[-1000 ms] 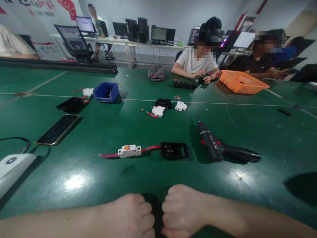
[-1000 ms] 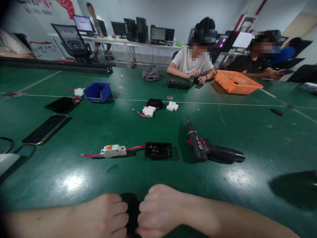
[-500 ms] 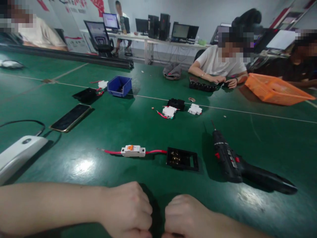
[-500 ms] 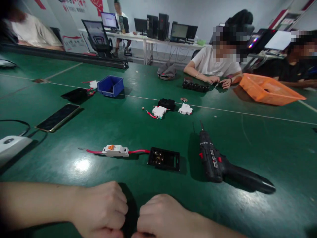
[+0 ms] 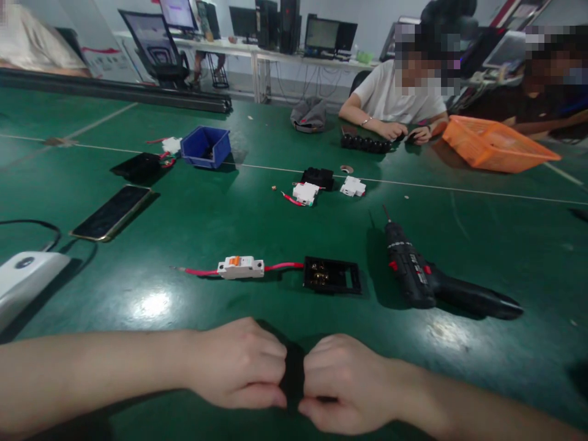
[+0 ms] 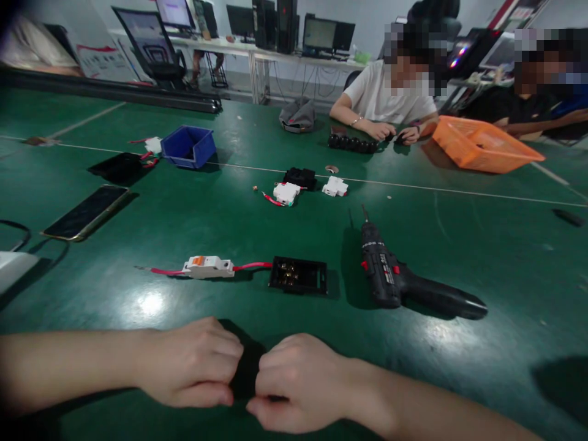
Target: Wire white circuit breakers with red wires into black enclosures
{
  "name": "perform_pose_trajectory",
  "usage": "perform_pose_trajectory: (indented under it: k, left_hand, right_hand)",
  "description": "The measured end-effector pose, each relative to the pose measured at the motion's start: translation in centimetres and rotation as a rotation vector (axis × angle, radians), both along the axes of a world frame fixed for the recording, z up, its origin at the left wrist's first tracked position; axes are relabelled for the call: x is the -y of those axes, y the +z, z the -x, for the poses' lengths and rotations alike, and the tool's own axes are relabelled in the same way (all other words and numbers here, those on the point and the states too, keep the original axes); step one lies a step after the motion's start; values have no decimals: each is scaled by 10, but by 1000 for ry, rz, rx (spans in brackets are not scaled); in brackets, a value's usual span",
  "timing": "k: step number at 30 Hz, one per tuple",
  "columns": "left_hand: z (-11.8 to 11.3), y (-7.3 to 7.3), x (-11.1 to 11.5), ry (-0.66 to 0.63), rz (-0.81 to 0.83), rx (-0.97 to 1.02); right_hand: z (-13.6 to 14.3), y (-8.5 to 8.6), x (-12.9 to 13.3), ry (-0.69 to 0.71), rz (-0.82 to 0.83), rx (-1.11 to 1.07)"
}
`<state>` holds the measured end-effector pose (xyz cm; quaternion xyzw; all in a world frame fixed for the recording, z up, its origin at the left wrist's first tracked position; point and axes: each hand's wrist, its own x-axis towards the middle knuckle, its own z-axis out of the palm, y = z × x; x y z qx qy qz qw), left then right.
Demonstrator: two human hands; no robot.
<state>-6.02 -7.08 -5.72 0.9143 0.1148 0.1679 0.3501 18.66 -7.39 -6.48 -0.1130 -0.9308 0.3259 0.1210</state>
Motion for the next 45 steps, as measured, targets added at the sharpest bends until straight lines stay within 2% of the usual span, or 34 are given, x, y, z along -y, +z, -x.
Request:
perform_pose_trajectory:
  k: [7, 14, 22, 35, 45]
  left_hand:
    - [-1, -2, 1, -16, -33, 21]
    - [-3, -1, 3, -1, 23, 17]
    - [-4, 0, 3, 7, 23, -8]
    - [-1, -8, 5, -33, -66, -11]
    - [-2, -5, 3, -36, 64, 62]
  right_hand:
    - [2, 0, -1, -12, -29, -47]
    - [2, -5, -1, -11, -48, -49]
    - [2, -2, -1, -12, -83, -40]
    - [2, -3, -1, -11, -74, -36]
    - [2, -5, 0, 0, -97, -19]
